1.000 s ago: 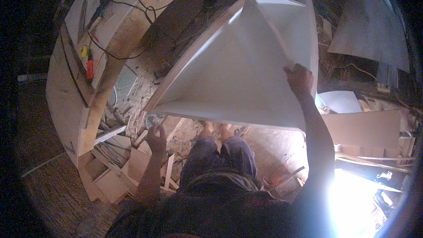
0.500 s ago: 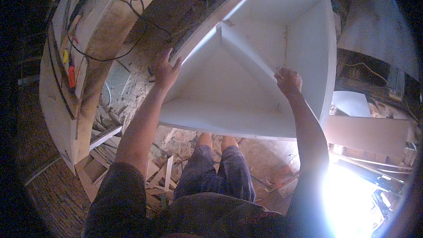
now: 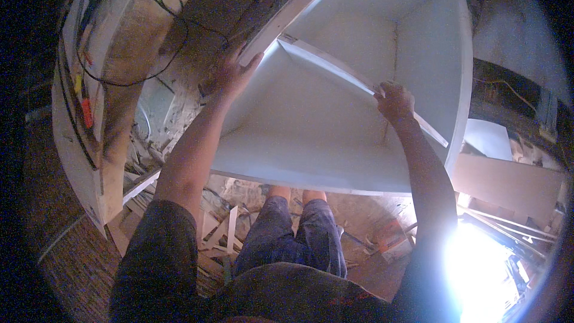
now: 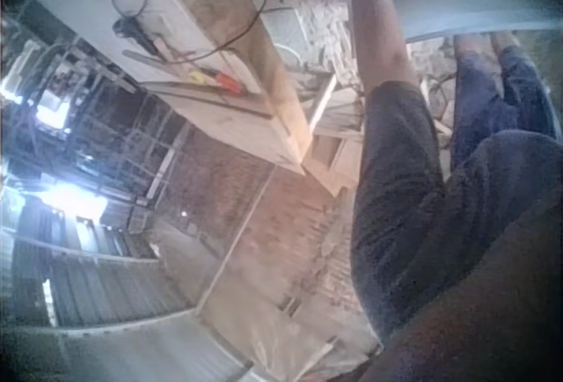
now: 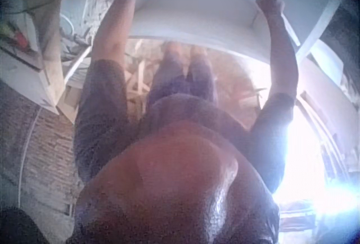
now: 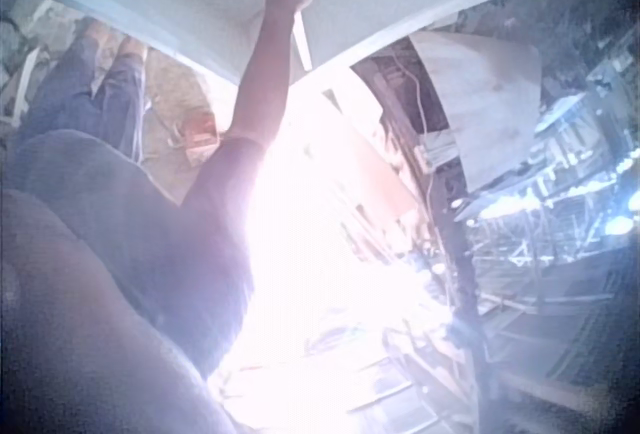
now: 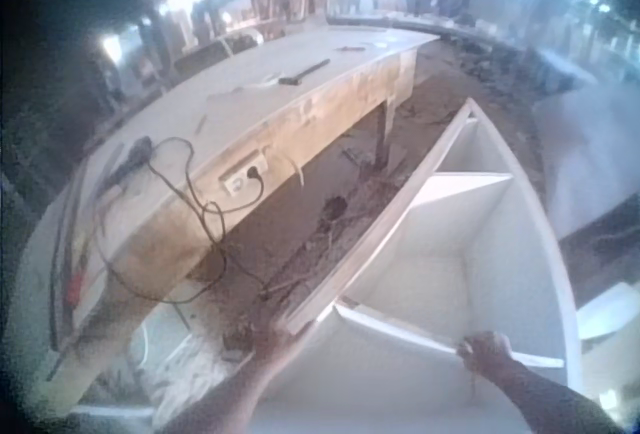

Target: The person assembles a white wooden cabinet by inserting a shelf, measuring the interior with a tape measure, and fitting a back panel. They use a hammer to secure parts and handle various wooden components on a cluttered workshop floor.

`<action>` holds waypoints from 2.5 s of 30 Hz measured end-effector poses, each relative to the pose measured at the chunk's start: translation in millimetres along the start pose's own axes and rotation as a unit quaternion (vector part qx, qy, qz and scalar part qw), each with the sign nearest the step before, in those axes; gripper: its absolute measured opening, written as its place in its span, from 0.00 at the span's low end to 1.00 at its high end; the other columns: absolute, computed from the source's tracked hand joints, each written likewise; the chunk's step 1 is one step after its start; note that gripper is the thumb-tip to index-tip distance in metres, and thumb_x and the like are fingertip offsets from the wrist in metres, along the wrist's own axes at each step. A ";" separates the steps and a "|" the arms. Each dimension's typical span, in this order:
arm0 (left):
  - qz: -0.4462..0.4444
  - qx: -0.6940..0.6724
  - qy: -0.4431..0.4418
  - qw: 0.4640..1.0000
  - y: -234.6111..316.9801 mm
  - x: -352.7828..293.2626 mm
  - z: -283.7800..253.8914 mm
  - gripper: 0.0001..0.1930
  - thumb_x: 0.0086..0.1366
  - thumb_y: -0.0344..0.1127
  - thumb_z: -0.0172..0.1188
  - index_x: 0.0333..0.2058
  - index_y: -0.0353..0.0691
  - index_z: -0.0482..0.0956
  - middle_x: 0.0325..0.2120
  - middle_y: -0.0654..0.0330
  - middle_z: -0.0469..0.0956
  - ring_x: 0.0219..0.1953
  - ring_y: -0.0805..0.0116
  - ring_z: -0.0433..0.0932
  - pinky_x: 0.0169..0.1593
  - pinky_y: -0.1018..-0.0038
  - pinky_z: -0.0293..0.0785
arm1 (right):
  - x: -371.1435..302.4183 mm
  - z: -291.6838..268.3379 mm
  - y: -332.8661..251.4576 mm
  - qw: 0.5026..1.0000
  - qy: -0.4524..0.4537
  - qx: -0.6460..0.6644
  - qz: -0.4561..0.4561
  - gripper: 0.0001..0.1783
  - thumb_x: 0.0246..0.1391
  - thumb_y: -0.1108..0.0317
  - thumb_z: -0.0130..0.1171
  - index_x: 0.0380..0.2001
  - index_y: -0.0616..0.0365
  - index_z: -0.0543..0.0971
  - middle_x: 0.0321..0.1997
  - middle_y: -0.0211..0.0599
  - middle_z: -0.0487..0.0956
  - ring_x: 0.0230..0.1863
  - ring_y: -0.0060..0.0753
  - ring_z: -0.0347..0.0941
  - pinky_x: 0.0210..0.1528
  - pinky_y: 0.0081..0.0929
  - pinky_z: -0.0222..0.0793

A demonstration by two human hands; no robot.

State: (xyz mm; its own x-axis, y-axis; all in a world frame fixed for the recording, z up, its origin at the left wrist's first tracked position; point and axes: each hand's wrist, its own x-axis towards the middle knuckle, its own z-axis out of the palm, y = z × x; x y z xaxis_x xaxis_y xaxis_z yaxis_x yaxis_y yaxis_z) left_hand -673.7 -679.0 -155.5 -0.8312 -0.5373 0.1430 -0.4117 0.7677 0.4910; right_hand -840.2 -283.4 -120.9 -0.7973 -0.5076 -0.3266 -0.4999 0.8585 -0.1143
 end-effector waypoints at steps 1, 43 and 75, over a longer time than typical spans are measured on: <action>0.003 0.004 -0.015 1.000 2.3 2.8 3.8 0.36 0.54 0.59 0.70 0.54 0.38 0.76 0.43 0.45 0.81 0.49 0.45 0.79 0.51 0.56 0.76 | 0.3 -0.1 -0.4 1.000 -0.005 -0.006 -0.012 0.14 0.52 0.56 0.67 0.38 0.51 0.81 0.39 0.42 0.82 0.44 0.51 0.79 0.45 0.47 0.76; -0.006 0.113 -0.035 0.993 -0.4 4.4 31.7 0.36 0.57 0.70 0.60 0.43 0.40 0.74 0.35 0.50 0.80 0.35 0.49 0.83 0.35 0.56 0.80 | 17.6 15.7 -34.0 0.997 0.076 0.009 -0.026 0.06 0.53 0.57 0.65 0.34 0.40 0.80 0.39 0.24 0.81 0.39 0.43 0.82 0.39 0.45 0.78; -0.054 0.135 -0.088 0.986 8.5 12.0 24.5 0.37 0.56 0.72 0.60 0.43 0.40 0.74 0.38 0.50 0.81 0.38 0.49 0.83 0.37 0.55 0.80 | 43.8 22.7 -7.9 0.996 -0.015 -0.005 -0.092 0.09 0.55 0.59 0.62 0.36 0.47 0.78 0.39 0.35 0.81 0.38 0.50 0.81 0.37 0.51 0.79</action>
State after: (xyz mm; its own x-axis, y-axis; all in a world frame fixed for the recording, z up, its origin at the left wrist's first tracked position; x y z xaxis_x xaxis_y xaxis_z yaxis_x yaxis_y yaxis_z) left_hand -696.2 -670.4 -170.6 -0.8198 -0.5694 -0.0603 -0.5651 0.7875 0.2459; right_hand -863.6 -310.8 -155.5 -0.6808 -0.6544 -0.3289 -0.6406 0.7498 -0.1658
